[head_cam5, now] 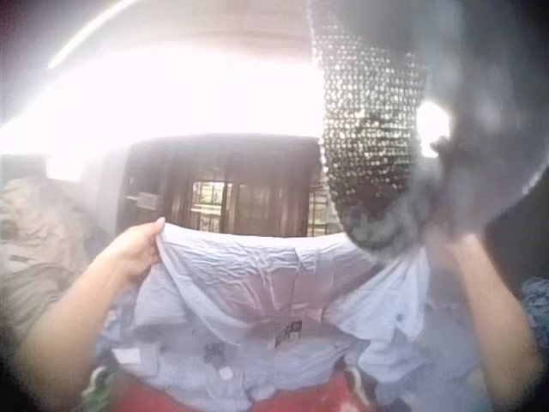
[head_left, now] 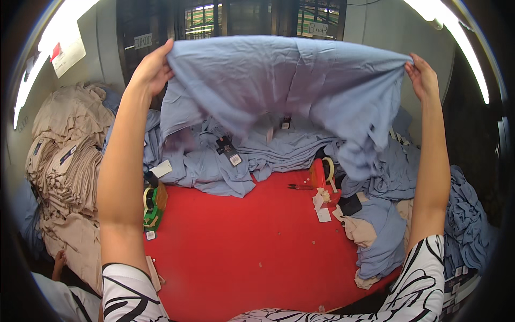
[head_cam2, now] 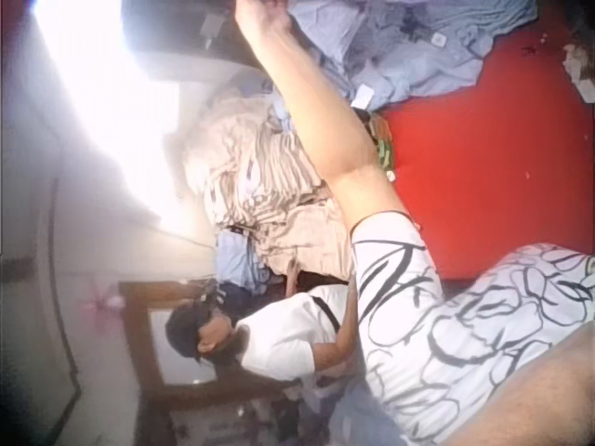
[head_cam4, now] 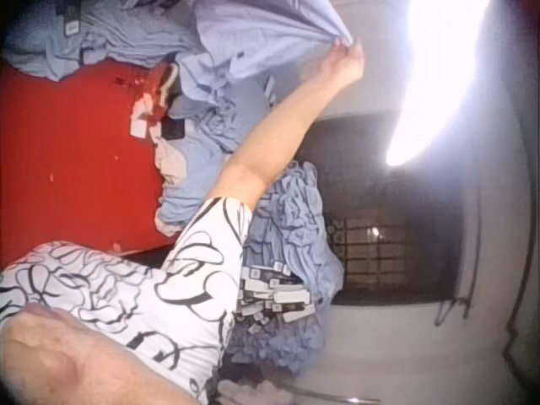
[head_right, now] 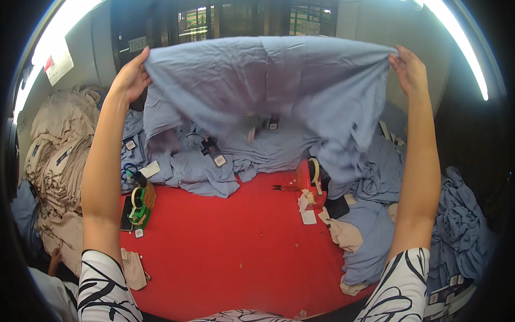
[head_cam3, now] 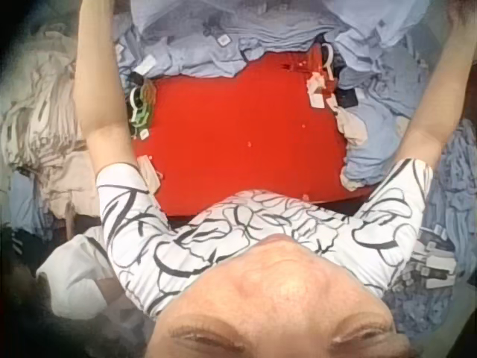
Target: The person picks up blue garments one by one, lays them flat on a red table, smooths the fabric, and folds them into squares.
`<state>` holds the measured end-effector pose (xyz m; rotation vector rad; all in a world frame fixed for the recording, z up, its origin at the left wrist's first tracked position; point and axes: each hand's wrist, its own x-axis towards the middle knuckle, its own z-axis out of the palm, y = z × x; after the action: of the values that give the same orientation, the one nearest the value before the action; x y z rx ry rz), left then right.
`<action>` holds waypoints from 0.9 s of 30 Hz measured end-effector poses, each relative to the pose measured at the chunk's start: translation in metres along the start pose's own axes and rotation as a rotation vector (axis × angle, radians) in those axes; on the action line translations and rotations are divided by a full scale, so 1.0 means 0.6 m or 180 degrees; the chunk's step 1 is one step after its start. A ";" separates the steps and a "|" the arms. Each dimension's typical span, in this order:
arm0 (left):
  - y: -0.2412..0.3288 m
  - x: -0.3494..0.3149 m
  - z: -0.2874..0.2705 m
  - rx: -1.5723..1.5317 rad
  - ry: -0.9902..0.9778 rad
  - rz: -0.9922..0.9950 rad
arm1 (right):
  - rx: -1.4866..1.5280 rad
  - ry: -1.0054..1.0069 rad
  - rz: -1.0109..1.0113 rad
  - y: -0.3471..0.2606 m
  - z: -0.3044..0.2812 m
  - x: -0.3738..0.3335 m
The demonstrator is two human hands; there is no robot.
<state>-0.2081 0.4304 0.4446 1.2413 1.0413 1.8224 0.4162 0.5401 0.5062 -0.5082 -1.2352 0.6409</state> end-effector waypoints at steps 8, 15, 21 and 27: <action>-0.270 0.110 0.088 0.1520 -0.0237 -0.0724 | -0.0564 0.0514 0.0980 0.230 -0.064 0.082; -0.579 -0.071 0.113 0.3861 -0.0263 -0.0374 | -0.1068 0.0442 0.2167 0.569 -0.134 -0.153; -0.240 -0.286 0.251 0.0670 -0.2529 0.2239 | -0.1888 0.0483 0.1642 0.524 -0.201 -0.190; -0.062 -0.463 0.270 0.0324 -0.0502 0.4097 | -0.3000 0.0164 -0.1049 0.468 0.033 -0.378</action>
<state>0.0343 0.2439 0.3377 2.3785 0.1409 2.4555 0.3050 0.5866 0.1655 -1.0532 -1.4911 -0.2785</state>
